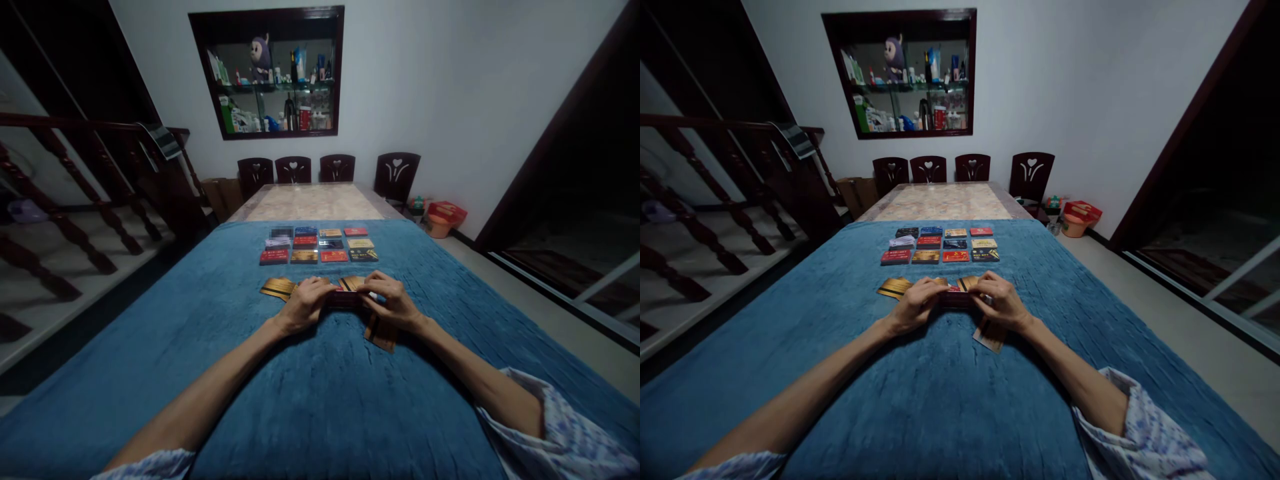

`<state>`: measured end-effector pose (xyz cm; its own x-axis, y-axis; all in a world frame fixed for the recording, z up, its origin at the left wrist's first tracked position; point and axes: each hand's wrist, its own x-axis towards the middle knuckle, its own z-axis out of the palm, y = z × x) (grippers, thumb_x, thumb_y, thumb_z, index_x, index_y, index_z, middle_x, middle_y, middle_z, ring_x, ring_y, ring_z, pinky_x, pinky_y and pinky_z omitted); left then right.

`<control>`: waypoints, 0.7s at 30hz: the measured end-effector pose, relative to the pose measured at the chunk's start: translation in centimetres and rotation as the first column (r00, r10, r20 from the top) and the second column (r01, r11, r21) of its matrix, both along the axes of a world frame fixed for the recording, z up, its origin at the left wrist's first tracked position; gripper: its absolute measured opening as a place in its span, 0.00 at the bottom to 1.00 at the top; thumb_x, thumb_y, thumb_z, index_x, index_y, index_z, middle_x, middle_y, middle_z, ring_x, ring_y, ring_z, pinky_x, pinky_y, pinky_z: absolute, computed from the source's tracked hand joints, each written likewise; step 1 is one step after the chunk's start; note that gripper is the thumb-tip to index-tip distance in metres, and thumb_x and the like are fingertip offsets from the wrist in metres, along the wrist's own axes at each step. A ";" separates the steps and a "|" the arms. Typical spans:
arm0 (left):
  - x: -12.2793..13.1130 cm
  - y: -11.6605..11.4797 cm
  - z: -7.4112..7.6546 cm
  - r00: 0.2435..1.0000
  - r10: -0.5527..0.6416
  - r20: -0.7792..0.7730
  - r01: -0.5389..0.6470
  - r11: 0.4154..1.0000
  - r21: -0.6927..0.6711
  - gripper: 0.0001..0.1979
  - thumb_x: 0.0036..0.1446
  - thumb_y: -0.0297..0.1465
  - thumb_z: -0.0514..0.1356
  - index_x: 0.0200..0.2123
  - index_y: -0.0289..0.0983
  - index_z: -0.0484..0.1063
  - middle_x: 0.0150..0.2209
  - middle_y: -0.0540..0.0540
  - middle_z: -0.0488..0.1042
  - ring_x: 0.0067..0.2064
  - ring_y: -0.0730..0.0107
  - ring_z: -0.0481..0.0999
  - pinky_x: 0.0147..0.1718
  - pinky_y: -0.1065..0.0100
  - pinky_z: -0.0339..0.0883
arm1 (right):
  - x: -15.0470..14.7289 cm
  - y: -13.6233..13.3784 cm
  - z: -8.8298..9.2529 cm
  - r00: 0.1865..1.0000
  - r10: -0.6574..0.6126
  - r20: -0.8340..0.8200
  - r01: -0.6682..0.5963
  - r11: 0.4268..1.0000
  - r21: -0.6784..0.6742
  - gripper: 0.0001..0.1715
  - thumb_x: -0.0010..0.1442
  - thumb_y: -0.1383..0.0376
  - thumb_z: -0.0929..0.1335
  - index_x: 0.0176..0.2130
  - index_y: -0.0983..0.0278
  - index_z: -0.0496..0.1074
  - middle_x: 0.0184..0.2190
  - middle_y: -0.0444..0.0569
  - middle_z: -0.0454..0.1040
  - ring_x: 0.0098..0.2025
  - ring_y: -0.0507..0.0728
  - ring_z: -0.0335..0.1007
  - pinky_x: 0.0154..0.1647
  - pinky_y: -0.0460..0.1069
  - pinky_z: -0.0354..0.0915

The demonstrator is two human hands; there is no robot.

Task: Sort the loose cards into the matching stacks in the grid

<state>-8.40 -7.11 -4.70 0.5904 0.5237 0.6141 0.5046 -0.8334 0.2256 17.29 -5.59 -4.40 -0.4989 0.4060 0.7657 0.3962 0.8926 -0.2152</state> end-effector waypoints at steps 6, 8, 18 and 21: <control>-0.1 -0.4 0.1 0.997 0.031 -0.069 -0.033 0.999 -0.029 0.15 0.65 0.24 0.51 0.52 0.36 0.71 0.44 0.41 0.79 0.43 0.63 0.73 0.48 0.60 0.65 | -0.1 -0.1 -0.3 0.995 -0.001 0.098 0.004 0.999 -0.034 0.13 0.65 0.69 0.63 0.46 0.62 0.75 0.33 0.51 0.77 0.37 0.57 0.70 0.37 0.52 0.70; -0.1 -0.5 0.1 0.994 0.052 -0.099 -0.055 0.998 -0.038 0.17 0.64 0.23 0.51 0.53 0.37 0.70 0.46 0.41 0.79 0.46 0.61 0.74 0.49 0.59 0.64 | -0.2 -0.1 -0.5 0.989 -0.012 0.149 0.015 1.000 -0.023 0.14 0.66 0.68 0.62 0.49 0.62 0.74 0.34 0.51 0.77 0.37 0.58 0.68 0.38 0.53 0.70; 0.3 -0.9 -0.1 0.984 0.140 -0.111 -0.154 0.980 -0.126 0.25 0.56 0.18 0.53 0.56 0.38 0.69 0.51 0.42 0.78 0.51 0.58 0.74 0.50 0.58 0.62 | -0.4 -0.1 -1.0 0.926 -0.125 0.356 0.126 0.992 0.021 0.21 0.63 0.66 0.65 0.56 0.64 0.69 0.41 0.55 0.77 0.43 0.61 0.67 0.43 0.55 0.60; 0.3 -0.8 -0.1 0.984 0.162 -0.074 -0.171 0.973 -0.153 0.25 0.55 0.17 0.54 0.54 0.39 0.70 0.51 0.43 0.78 0.51 0.60 0.75 0.49 0.59 0.63 | -0.7 -0.3 -0.9 0.922 -0.141 0.361 0.143 0.989 0.022 0.25 0.61 0.66 0.67 0.57 0.64 0.66 0.46 0.57 0.76 0.46 0.62 0.68 0.46 0.55 0.58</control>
<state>-8.11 -7.87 -4.77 0.5202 0.7054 0.4814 0.6501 -0.6927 0.3124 16.58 -5.91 -5.27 -0.6776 0.4962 0.5428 0.5704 0.8205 -0.0380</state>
